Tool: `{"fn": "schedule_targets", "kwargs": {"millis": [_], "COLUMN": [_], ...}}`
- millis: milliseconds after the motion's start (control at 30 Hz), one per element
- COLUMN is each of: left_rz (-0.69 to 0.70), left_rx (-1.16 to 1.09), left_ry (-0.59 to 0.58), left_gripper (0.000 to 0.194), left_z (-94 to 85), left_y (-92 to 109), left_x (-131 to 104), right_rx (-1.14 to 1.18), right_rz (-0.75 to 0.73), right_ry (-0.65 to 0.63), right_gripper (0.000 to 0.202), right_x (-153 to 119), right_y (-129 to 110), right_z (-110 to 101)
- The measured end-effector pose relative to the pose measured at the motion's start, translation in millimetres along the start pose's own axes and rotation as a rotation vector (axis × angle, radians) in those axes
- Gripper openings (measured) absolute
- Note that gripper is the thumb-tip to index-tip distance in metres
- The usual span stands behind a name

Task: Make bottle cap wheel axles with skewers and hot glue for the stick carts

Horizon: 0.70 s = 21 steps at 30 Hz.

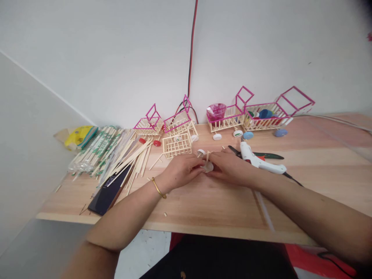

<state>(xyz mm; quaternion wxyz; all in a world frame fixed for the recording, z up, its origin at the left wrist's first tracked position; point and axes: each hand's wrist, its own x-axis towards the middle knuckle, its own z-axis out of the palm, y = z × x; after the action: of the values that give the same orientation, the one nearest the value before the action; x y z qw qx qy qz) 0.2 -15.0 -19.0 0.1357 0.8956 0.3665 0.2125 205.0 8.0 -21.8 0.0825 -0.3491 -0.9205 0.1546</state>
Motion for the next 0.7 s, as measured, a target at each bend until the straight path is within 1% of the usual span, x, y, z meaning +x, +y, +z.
{"fn": "schedule_targets", "kwargs": {"millis": [200, 367, 567, 700], "left_rz": [-0.007, -0.028, -0.026, -0.035], "left_rx": [-0.003, 0.016, 0.020, 0.028], "left_ry": [-0.027, -0.053, -0.083, -0.092], "left_gripper": [0.018, 0.020, 0.016, 0.018], "left_z": [0.0, -0.3, -0.3, -1.3], "left_y": [-0.6, -1.2, -1.2, -0.7], "left_x": [0.3, 1.1, 1.3, 1.8], "right_rx": [-0.017, -0.021, -0.033, -0.041], "right_rz": [-0.006, -0.007, -0.026, -0.025], "right_ry": [0.012, 0.009, 0.019, 0.020], "right_gripper": [0.021, 0.022, 0.022, 0.021], "right_x": [-0.1, 0.0, 0.5, 0.9], "right_y": [1.3, 2.0, 2.8, 2.9], "right_z": [2.5, 3.1, 3.7, 4.2]}}
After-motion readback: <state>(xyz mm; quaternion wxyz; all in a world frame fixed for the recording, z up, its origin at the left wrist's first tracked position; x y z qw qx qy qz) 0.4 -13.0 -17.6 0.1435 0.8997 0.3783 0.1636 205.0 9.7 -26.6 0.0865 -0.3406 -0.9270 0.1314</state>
